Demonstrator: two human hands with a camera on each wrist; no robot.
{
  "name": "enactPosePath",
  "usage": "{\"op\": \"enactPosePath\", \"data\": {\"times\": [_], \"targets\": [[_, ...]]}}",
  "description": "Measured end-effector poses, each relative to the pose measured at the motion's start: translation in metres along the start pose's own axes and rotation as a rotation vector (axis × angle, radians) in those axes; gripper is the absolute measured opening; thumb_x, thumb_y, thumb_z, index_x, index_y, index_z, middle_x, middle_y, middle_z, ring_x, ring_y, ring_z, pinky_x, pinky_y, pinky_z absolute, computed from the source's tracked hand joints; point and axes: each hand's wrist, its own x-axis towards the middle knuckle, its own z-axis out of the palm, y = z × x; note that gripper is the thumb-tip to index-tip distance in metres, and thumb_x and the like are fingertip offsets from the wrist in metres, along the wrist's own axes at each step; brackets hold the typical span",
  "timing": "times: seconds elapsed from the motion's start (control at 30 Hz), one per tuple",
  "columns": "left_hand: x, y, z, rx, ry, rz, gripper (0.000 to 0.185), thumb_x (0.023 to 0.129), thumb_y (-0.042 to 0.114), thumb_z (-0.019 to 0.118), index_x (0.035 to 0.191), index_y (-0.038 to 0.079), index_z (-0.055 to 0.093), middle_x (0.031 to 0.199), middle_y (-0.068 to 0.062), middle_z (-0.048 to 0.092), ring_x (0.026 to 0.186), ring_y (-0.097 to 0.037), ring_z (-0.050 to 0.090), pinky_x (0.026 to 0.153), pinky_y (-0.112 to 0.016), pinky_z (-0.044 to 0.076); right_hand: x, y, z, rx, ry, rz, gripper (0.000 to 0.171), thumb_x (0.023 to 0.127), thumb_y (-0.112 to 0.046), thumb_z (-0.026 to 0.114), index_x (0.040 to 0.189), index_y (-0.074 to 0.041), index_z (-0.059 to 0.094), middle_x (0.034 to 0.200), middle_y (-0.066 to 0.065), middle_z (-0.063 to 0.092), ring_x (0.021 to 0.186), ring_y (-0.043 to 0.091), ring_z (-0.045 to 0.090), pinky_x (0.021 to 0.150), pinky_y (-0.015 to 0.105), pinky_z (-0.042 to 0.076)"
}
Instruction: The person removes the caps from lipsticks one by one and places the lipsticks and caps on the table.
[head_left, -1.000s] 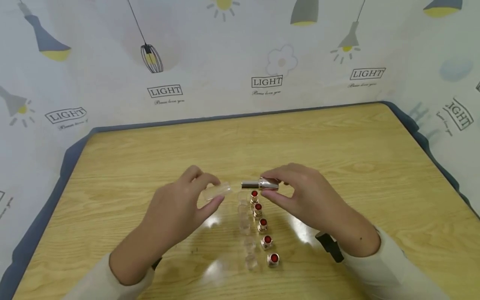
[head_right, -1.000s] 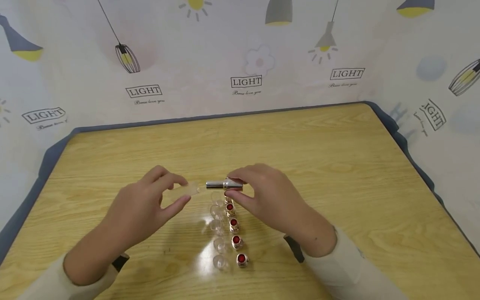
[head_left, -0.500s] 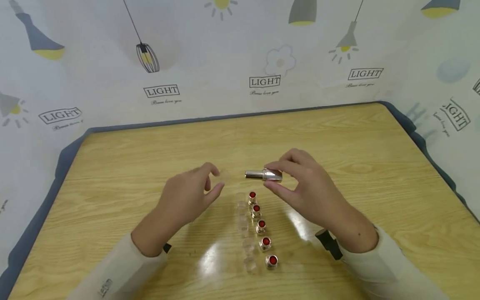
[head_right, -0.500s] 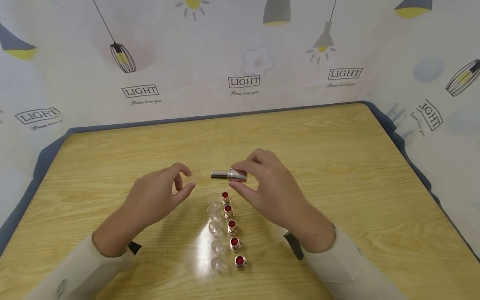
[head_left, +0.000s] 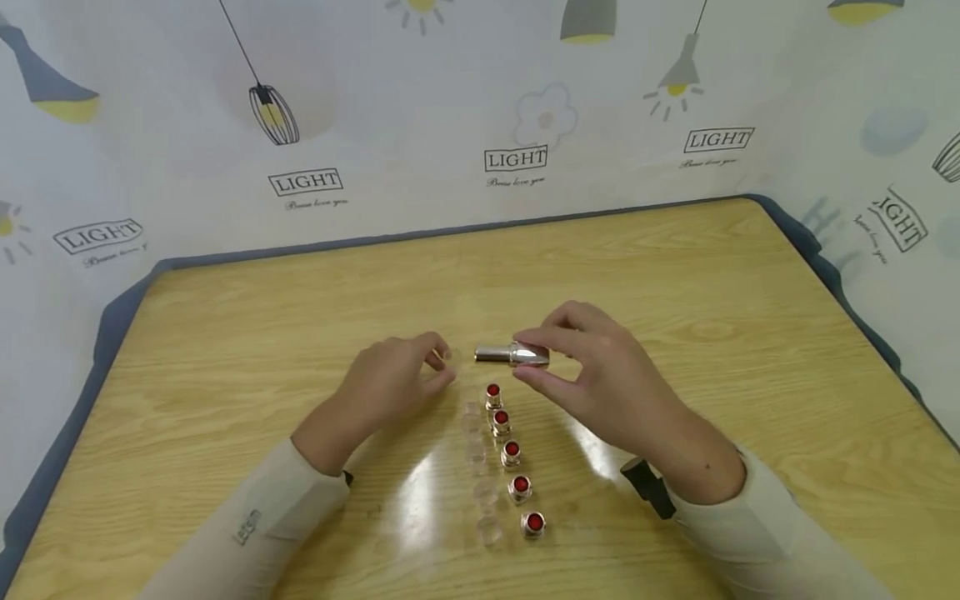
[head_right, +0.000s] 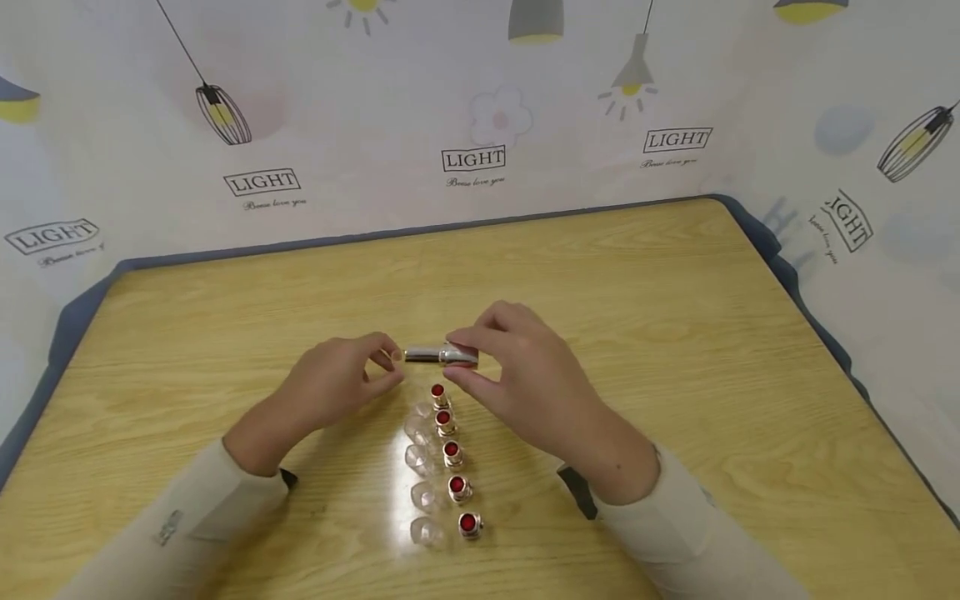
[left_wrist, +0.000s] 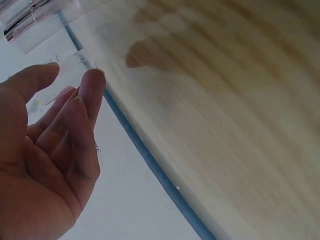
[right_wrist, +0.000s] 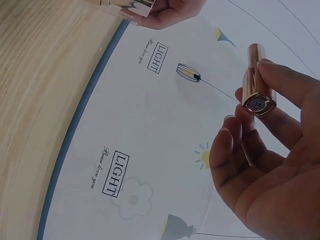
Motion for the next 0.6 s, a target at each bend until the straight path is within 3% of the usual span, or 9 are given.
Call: {"op": "enactPosePath", "data": {"times": [0.1,0.2,0.43,0.6], "targets": [[0.001,0.003,0.002,-0.013,-0.005,0.001,0.029,0.097,0.036,0.062,0.118,0.016,0.067,0.108,0.004,0.076,0.096,-0.021,0.073,0.078,-0.039,0.056,0.000,-0.002,0.000,0.005,-0.010,0.008,0.027,0.083,-0.023,0.083,0.106,-0.011,0.078,0.091,-0.004,0.061,0.087,0.011,0.054,0.071,0.027,0.047],[0.001,0.006,0.002,-0.031,-0.024,-0.008,0.030,0.098,0.036,0.061,0.119,0.016,0.067,0.110,0.004,0.076,0.102,-0.022,0.072,0.083,-0.041,0.056,0.000,-0.003,0.000,0.011,-0.008,0.008,0.026,0.083,-0.023,0.083,0.106,-0.011,0.078,0.090,-0.004,0.060,0.088,0.011,0.053,0.073,0.028,0.046],[0.003,0.007,0.008,-0.031,-0.041,0.009,0.028,0.098,0.036,0.063,0.119,0.018,0.067,0.109,0.005,0.076,0.102,-0.021,0.072,0.084,-0.041,0.056,0.000,-0.004,0.002,0.046,0.038,0.035,0.025,0.082,-0.019,0.084,0.105,-0.010,0.078,0.085,-0.004,0.055,0.079,0.007,0.046,0.064,0.024,0.042],[0.004,0.008,0.011,-0.018,-0.036,0.019,0.025,0.097,0.032,0.064,0.117,0.018,0.067,0.108,0.005,0.076,0.102,-0.021,0.072,0.083,-0.040,0.056,0.002,-0.002,0.002,0.053,0.037,0.059,0.026,0.082,-0.017,0.083,0.106,-0.009,0.077,0.086,-0.003,0.062,0.081,0.007,0.055,0.066,0.023,0.047]]}}
